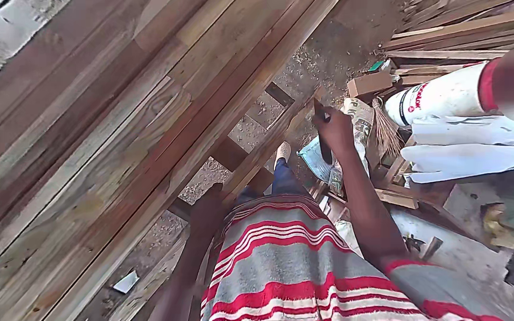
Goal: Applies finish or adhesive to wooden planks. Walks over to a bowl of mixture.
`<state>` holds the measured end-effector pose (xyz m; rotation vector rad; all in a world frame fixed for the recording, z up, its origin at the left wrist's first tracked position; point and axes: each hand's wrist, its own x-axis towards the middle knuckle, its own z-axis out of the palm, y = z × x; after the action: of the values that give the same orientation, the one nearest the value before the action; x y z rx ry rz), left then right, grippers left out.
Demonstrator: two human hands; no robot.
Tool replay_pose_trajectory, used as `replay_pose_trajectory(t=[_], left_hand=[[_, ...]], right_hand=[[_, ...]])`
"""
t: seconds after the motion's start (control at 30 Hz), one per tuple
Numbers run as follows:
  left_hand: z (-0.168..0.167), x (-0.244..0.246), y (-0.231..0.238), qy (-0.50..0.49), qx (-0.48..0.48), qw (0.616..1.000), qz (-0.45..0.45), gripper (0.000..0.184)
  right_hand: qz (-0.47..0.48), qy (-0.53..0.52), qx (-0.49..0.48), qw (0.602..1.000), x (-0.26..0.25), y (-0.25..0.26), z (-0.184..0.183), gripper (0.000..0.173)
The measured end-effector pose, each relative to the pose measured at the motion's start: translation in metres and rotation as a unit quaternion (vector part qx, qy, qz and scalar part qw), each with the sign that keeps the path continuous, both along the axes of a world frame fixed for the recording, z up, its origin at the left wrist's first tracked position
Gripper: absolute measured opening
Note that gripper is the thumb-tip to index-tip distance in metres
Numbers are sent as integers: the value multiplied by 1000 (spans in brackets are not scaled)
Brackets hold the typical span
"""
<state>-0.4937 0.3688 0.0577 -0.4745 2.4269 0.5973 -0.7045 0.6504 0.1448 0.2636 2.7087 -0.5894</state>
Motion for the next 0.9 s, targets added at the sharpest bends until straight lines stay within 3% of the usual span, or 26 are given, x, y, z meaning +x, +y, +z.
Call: replay_pose_trajectory(t=[0.1,0.33,0.5,0.6,0.73,0.9], left_hand=[[8,-1,4,-6,-5,1000,-1,55],[7,1,6,13,-21,999,-20,56],[10,-7,5,-32,-18,999,-19,55],[2,-8,-4,-29,8,999,-16,54],[-5,-15,-11,-68,38,997,-21,56],[-5,-14,-8,-58,23,998,-15,56]], right_hand=[[2,-6,-20,1000,-11,-6,-9,38],[67,-53,-36,996,69,-54,-1,35],[121,-154,11,981,83,-59,2,32],[128,-170,-22,977,71,-40,13,36],[103,-31,-47,993,27,6,3,44],[111,23,-6,994,-41,40,-16,61]])
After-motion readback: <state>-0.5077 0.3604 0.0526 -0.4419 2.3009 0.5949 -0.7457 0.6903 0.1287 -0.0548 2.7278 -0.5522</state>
